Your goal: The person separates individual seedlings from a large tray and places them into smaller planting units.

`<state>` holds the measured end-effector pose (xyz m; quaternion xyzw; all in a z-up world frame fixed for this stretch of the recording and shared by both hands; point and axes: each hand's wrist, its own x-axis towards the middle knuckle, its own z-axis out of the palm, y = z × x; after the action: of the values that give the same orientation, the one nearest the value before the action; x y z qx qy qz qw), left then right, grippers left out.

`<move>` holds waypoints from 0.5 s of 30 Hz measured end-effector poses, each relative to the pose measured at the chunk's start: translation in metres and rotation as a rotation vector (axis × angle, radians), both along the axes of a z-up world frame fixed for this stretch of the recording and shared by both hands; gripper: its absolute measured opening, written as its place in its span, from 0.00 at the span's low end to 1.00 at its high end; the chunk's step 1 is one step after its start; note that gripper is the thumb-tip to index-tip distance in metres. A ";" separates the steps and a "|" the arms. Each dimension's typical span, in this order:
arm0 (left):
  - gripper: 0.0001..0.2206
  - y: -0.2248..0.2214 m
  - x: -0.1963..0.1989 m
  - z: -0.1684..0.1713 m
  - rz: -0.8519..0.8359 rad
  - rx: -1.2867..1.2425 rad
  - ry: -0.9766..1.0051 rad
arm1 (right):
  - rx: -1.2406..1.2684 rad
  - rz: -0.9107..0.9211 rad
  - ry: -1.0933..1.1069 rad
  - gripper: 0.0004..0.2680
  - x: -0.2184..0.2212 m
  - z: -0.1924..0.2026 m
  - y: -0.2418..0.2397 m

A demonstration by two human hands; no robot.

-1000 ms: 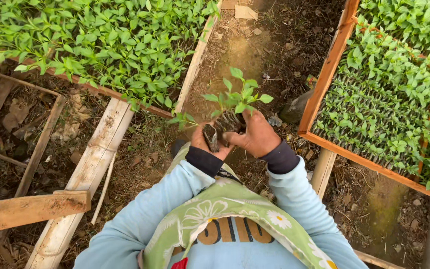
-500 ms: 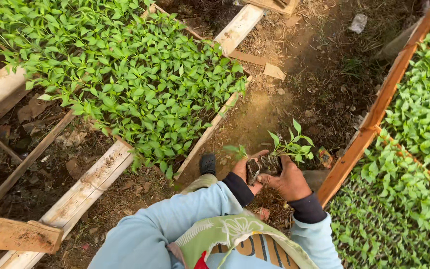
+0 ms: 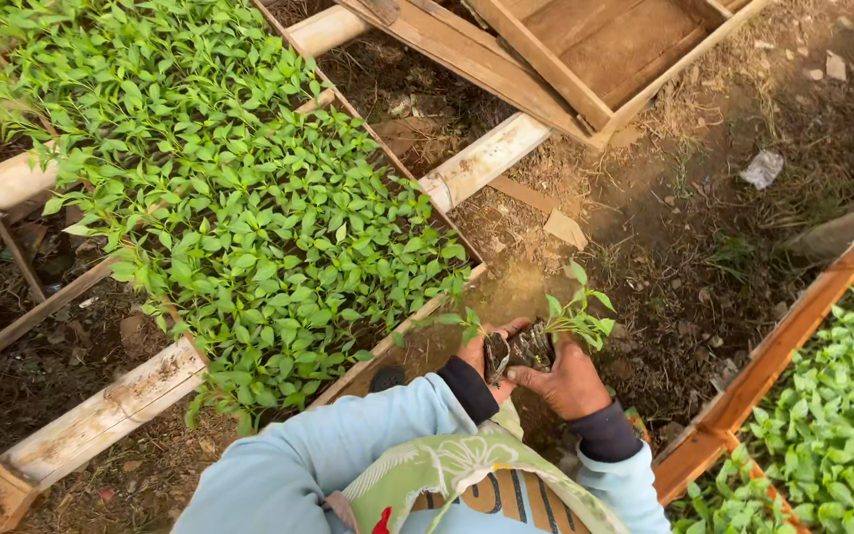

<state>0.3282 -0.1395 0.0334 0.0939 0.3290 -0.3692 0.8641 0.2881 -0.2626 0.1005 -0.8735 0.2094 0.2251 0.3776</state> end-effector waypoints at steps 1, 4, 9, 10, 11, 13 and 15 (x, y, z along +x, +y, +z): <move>0.24 -0.013 0.010 0.007 0.005 0.003 0.000 | -0.009 -0.009 -0.037 0.44 0.015 0.006 -0.012; 0.21 -0.066 0.030 0.034 0.073 -0.011 0.030 | -0.065 0.017 -0.067 0.44 0.035 -0.026 -0.081; 0.13 -0.179 0.060 0.019 0.228 0.135 0.067 | -0.044 0.021 -0.120 0.41 0.083 -0.009 -0.168; 0.13 -0.195 0.062 0.023 0.260 0.178 0.003 | -0.015 0.059 -0.101 0.42 0.089 -0.014 -0.188; 0.14 -0.209 0.064 0.027 0.290 0.223 -0.062 | 0.015 0.097 -0.082 0.42 0.096 -0.018 -0.206; 0.15 -0.212 0.070 0.065 0.362 0.308 -0.158 | -0.004 0.169 -0.037 0.41 0.122 0.013 -0.196; 0.16 -0.207 0.082 0.071 0.433 0.402 -0.261 | -0.021 0.244 -0.002 0.40 0.141 0.006 -0.200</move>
<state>0.4099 -0.3462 0.1046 0.2369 0.2942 -0.0892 0.9216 0.4295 -0.4630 0.1068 -0.8966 0.1037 0.2664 0.3382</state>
